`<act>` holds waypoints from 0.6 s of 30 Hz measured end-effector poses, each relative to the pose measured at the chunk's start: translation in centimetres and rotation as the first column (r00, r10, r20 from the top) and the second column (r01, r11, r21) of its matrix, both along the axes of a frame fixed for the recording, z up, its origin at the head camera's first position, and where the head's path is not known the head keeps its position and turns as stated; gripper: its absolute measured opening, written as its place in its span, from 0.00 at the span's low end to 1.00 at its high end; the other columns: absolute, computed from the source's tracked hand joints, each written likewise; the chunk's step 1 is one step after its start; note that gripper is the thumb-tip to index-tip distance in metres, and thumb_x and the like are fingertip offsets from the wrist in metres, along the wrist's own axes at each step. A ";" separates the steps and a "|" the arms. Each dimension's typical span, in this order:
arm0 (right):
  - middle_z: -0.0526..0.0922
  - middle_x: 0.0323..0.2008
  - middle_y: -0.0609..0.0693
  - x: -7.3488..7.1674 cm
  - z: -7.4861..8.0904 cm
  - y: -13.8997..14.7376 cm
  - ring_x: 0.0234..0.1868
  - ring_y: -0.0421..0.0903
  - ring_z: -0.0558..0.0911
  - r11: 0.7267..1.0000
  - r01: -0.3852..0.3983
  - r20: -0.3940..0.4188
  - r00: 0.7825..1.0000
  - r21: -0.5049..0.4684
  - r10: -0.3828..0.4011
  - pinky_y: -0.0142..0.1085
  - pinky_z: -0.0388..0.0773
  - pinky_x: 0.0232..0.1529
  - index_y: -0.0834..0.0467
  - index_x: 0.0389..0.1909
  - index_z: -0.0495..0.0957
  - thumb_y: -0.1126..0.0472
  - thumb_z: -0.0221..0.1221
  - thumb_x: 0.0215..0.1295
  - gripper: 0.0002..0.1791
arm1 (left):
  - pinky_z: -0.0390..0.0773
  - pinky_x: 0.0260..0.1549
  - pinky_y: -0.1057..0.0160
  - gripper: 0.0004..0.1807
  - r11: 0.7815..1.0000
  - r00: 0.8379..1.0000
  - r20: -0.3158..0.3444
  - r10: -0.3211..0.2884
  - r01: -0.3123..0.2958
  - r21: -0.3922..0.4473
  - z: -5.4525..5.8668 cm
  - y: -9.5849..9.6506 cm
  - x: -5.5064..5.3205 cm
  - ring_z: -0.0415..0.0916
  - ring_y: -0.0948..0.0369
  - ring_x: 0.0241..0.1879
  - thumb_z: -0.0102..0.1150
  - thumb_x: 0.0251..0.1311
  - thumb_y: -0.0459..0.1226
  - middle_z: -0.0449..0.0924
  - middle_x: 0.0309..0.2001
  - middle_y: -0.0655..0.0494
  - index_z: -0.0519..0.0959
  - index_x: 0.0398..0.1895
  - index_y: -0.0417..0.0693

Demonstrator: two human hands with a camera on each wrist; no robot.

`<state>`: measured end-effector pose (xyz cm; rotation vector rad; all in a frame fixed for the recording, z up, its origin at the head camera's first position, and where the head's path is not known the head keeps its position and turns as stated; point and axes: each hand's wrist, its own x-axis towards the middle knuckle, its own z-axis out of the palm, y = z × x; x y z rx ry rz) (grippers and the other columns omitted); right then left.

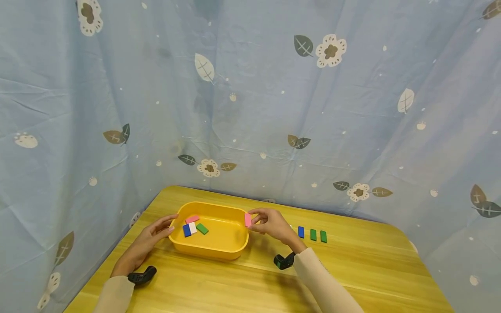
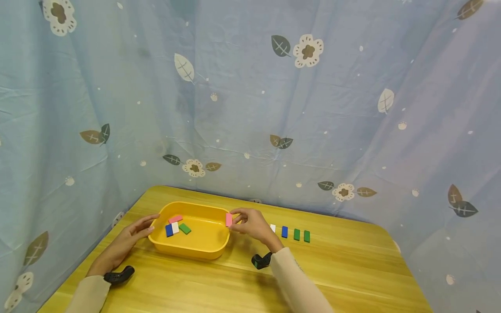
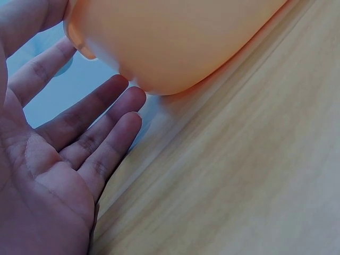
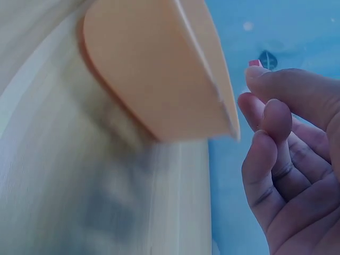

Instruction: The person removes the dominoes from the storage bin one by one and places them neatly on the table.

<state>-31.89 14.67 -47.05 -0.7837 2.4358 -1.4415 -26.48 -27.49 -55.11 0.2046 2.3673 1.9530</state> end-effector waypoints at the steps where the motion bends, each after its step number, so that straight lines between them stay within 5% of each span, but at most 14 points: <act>1: 0.84 0.37 0.48 0.0 0.0 0.4 0.32 0.64 0.79 1.000 0.006 -0.001 1.000 0.001 -0.006 0.55 0.78 0.33 0.48 0.56 0.76 0.52 0.68 0.56 0.25 | 0.54 0.64 0.40 0.28 1.000 1.000 -0.001 0.000 0.000 0.002 -0.1 0.0 0.0 0.52 0.50 0.69 0.54 0.66 0.50 0.57 0.70 0.55 0.63 0.69 0.67; 9: 0.84 0.39 0.48 0.4 -0.8 3.6 0.35 0.67 0.79 0.998 0.060 0.043 0.997 0.002 -0.060 0.58 0.77 0.36 0.45 0.58 0.75 0.51 0.67 0.57 0.26 | 0.55 0.64 0.41 0.28 1.000 1.000 0.017 0.013 -0.013 -0.001 -0.4 -0.1 0.0 0.53 0.53 0.69 0.55 0.65 0.51 0.59 0.69 0.58 0.64 0.68 0.69; 18: 0.83 0.38 0.48 0.7 -1.4 7.4 0.29 0.57 0.78 0.992 0.123 0.019 0.992 0.029 -0.123 0.53 0.77 0.31 0.45 0.58 0.74 0.53 0.67 0.58 0.26 | 0.56 0.63 0.41 0.29 1.000 1.000 -0.004 -0.003 0.003 -0.006 -0.2 -0.2 -0.3 0.52 0.51 0.69 0.53 0.66 0.52 0.58 0.70 0.56 0.63 0.69 0.67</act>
